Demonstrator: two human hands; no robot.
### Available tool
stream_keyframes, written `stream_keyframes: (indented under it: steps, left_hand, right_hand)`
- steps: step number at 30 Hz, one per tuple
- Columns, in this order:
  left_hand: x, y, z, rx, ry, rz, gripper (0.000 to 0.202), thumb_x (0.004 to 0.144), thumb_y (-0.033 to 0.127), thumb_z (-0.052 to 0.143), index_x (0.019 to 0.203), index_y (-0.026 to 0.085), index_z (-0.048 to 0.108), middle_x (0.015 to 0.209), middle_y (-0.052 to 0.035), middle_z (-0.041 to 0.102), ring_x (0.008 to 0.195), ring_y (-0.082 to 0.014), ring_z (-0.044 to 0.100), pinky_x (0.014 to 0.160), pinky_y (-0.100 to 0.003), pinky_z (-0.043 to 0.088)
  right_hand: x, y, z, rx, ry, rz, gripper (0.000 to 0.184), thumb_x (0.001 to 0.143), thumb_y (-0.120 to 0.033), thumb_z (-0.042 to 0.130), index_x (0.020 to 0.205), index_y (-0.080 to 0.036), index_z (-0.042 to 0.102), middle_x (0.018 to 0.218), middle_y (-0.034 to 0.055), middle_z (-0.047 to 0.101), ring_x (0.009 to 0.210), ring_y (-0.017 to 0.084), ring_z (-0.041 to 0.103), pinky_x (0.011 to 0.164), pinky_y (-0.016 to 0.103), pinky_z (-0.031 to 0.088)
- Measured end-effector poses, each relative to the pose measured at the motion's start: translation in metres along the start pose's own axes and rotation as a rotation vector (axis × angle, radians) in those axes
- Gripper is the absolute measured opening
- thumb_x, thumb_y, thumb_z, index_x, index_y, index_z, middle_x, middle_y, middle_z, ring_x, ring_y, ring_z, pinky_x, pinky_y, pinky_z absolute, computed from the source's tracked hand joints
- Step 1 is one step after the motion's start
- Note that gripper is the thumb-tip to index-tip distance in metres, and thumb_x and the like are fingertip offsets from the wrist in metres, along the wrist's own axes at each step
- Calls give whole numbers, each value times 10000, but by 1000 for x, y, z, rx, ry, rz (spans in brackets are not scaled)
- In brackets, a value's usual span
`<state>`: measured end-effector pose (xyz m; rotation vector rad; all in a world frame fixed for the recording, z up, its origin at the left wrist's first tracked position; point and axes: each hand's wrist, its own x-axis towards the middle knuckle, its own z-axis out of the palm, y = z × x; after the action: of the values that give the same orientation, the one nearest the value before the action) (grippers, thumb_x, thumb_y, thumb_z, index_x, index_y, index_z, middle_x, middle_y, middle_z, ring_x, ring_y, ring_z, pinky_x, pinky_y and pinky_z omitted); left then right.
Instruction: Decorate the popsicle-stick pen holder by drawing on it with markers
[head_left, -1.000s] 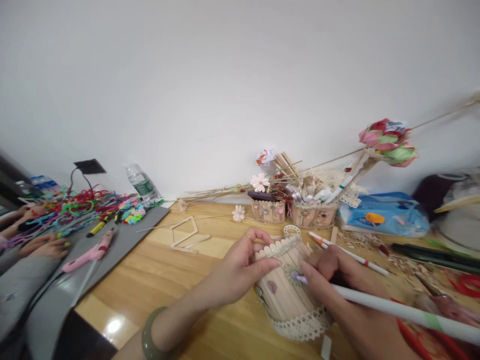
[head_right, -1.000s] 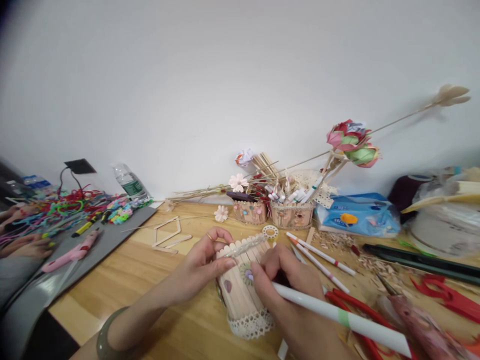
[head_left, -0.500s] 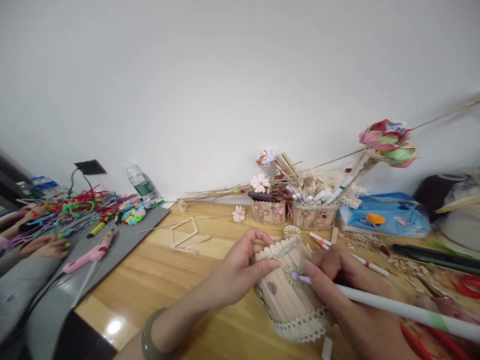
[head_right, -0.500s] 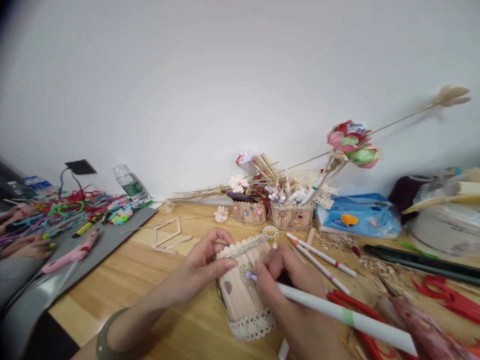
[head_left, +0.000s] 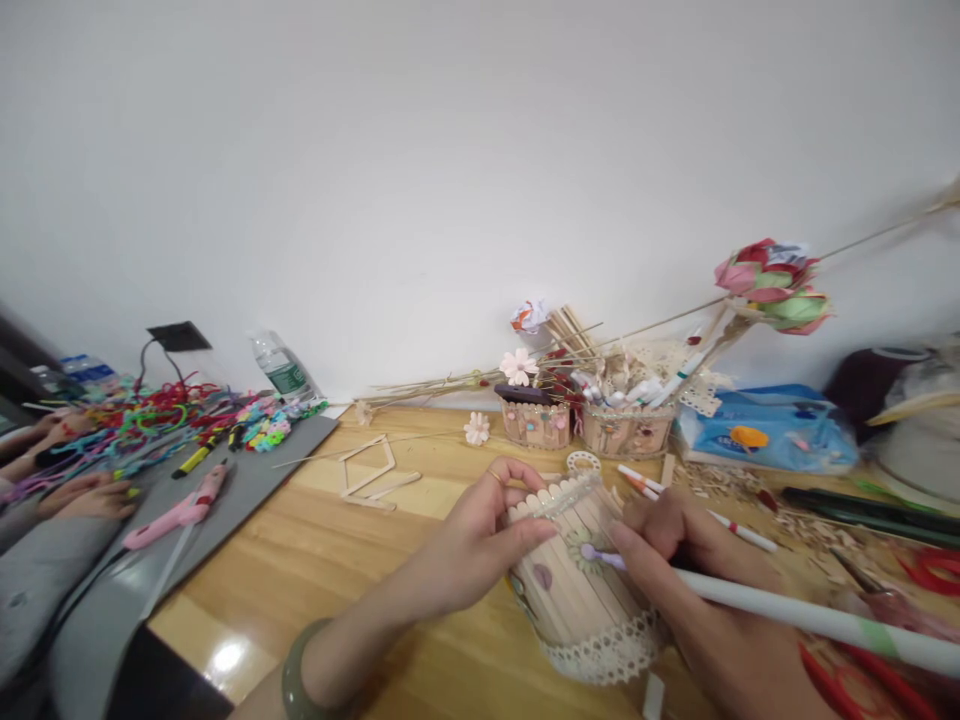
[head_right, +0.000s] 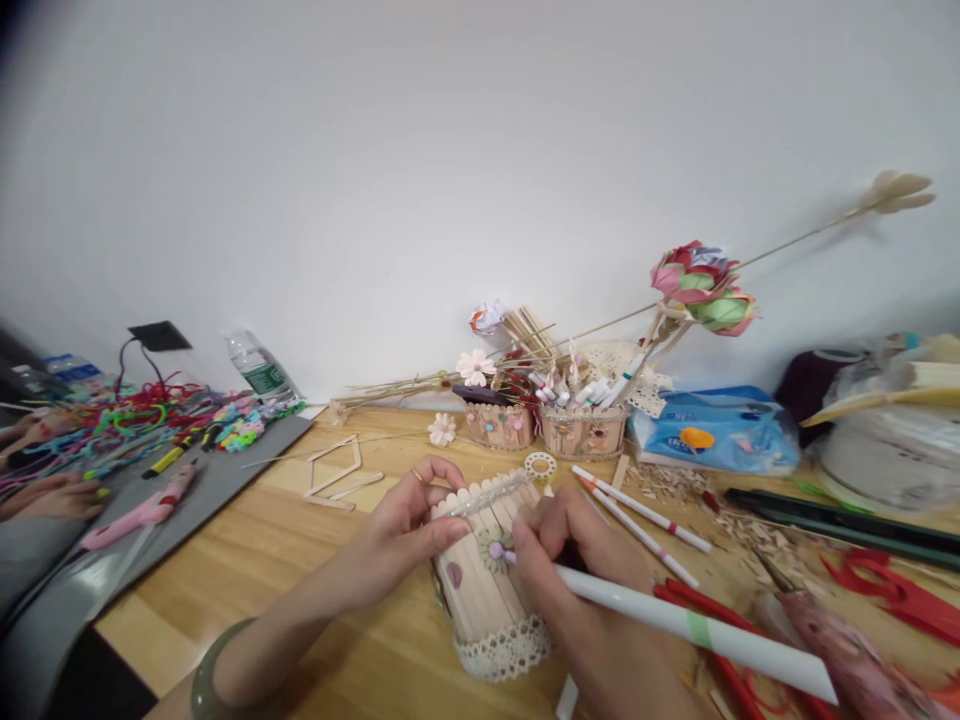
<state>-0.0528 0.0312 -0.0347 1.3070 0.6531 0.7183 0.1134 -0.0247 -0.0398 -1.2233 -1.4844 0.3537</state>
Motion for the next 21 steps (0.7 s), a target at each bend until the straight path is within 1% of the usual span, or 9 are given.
stream_keyframes:
  steps: [5, 7, 9, 11, 13, 15, 17, 19, 21]
  left_hand:
    - [-1, -2, 0, 11, -7, 8, 335, 752, 336, 635, 907, 196, 373, 672, 71, 535, 497, -56, 571, 460, -152, 454]
    - [-1, -2, -1, 9, -13, 16, 323, 759, 325, 629, 910, 196, 375, 674, 68, 537, 507, -59, 572, 469, -157, 461]
    - [-1, -1, -3, -5, -26, 16, 328, 752, 328, 636, 900, 196, 375, 679, 64, 543, 512, -61, 569, 475, -165, 470]
    - [2, 1, -8, -17, -55, 13, 357, 726, 340, 660, 883, 192, 377, 696, 50, 560, 522, -69, 569, 477, -179, 479]
    - [6, 2, -15, 0, -97, 15, 385, 697, 350, 685, 873, 186, 384, 691, 36, 571, 534, -79, 568, 480, -186, 478]
    - [10, 5, -25, 52, -144, 30, 392, 685, 359, 693, 866, 181, 394, 656, 36, 562, 530, -81, 558, 486, -184, 463]
    - [13, 9, -34, 145, -192, 58, 373, 701, 382, 670, 869, 187, 401, 647, 44, 540, 537, -84, 547, 510, -201, 459]
    - [13, 15, -42, 283, -230, 106, 330, 729, 388, 635, 882, 191, 419, 673, 41, 525, 574, -91, 538, 540, -212, 447]
    - [12, 24, -49, 371, -239, 143, 280, 732, 342, 639, 878, 182, 463, 747, 11, 550, 660, -105, 541, 595, -221, 435]
  right_hand:
    - [3, -6, -2, -32, -1, -45, 265, 753, -198, 542, 527, -228, 407, 455, -62, 449, 389, 97, 426, 371, 199, 362]
    - [3, -8, -2, -9, -11, -38, 255, 732, -183, 557, 519, -225, 423, 458, -60, 466, 395, 98, 434, 382, 202, 370]
    - [2, -7, -1, 76, 4, 29, 268, 733, -200, 565, 518, -225, 407, 465, -61, 452, 405, 99, 419, 381, 201, 356]
    - [1, -3, -1, 216, 41, 114, 305, 760, -245, 560, 519, -225, 375, 464, -66, 417, 410, 99, 379, 369, 198, 315]
    - [0, 2, -2, 350, 86, 176, 344, 783, -296, 561, 516, -222, 356, 463, -67, 390, 424, 101, 347, 379, 205, 283]
    - [2, 3, -4, 408, 132, 206, 367, 784, -334, 578, 513, -218, 359, 463, -65, 374, 439, 106, 320, 400, 219, 266]
    - [4, 1, -8, 359, 173, 222, 378, 770, -367, 600, 508, -218, 373, 462, -61, 366, 446, 109, 303, 411, 234, 254]
    - [5, -5, -13, 290, 207, 233, 372, 767, -394, 602, 517, -221, 387, 463, -57, 359, 443, 111, 293, 402, 244, 236]
    - [4, -10, -20, 211, 241, 234, 358, 774, -409, 590, 533, -227, 397, 466, -53, 366, 430, 110, 303, 388, 250, 240]
